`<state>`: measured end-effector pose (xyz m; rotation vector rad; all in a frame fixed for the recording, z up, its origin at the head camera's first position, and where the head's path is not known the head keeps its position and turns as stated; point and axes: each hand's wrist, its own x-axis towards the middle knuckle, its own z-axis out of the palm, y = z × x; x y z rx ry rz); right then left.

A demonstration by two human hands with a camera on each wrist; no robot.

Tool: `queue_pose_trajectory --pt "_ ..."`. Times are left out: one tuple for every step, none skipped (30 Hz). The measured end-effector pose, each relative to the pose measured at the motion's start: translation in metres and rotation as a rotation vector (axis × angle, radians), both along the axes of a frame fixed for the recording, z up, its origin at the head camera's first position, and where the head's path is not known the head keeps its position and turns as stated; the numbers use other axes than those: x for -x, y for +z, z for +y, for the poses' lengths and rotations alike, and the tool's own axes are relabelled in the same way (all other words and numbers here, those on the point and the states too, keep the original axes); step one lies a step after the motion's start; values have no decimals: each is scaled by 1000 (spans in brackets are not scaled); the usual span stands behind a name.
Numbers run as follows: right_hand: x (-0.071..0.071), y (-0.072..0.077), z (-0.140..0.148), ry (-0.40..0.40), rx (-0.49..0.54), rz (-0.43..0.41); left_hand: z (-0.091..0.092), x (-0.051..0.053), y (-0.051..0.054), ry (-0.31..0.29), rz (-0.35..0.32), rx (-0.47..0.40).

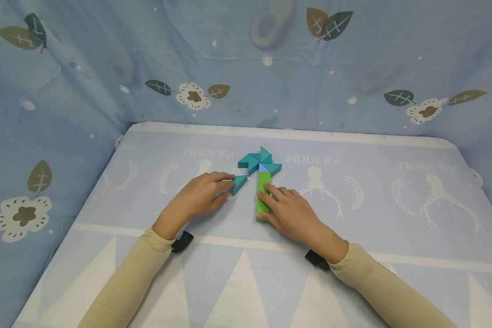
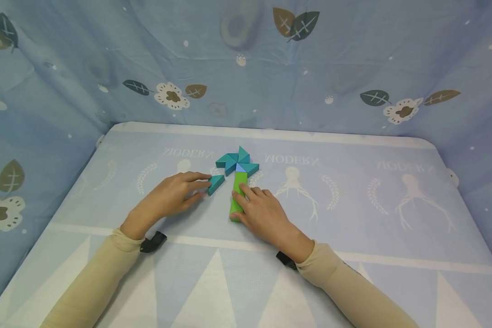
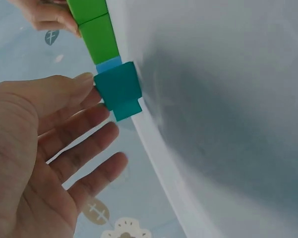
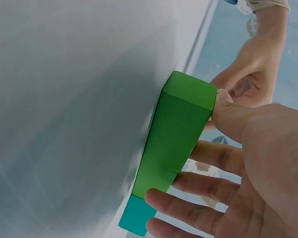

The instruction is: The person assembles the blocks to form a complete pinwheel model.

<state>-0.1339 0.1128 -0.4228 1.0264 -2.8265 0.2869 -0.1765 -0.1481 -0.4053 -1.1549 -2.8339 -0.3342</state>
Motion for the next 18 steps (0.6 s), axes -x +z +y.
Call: queue_pose_trajectory --pt "0 0 0 0 0 0 1 0 0 -4 -2 0" --pt "0 0 0 0 -2 -2 2 0 -1 -3 -4 1" --pt "0 0 0 0 -2 -2 3 0 -2 -4 -3 3" --pt "0 0 0 0 -1 -3 4 0 -2 -3 1 9" --pt "0 0 0 0 0 -4 6 0 -3 -4 6 16" --pt "0 0 0 2 1 -3 7 -1 -4 -6 13 26" --pt "0 0 0 2 2 -5 8 -1 -5 -8 17 36" --pt "0 1 0 1 1 -10 10 -2 -5 -9 19 45" --pt "0 1 0 1 2 -13 11 -2 -6 -13 25 53" --pt "0 1 0 2 4 -13 12 -2 -7 -18 30 60" --pt "0 1 0 0 5 -15 13 -3 -7 -24 36 65" --pt "0 1 0 0 6 -13 14 -3 -8 -30 42 68" --pt "0 1 0 -2 5 -17 14 -3 -8 -33 47 67" --pt "0 1 0 -4 5 -18 14 -3 -8 -36 54 64" --pt "0 1 0 -5 5 -19 14 -4 -8 -38 62 61" --pt "0 1 0 -6 4 -19 14 -4 -8 -39 68 58" --pt "0 1 0 -7 3 -21 14 -4 -8 -39 71 53" --pt "0 0 0 -6 3 -21 14 -4 -8 -38 72 48"
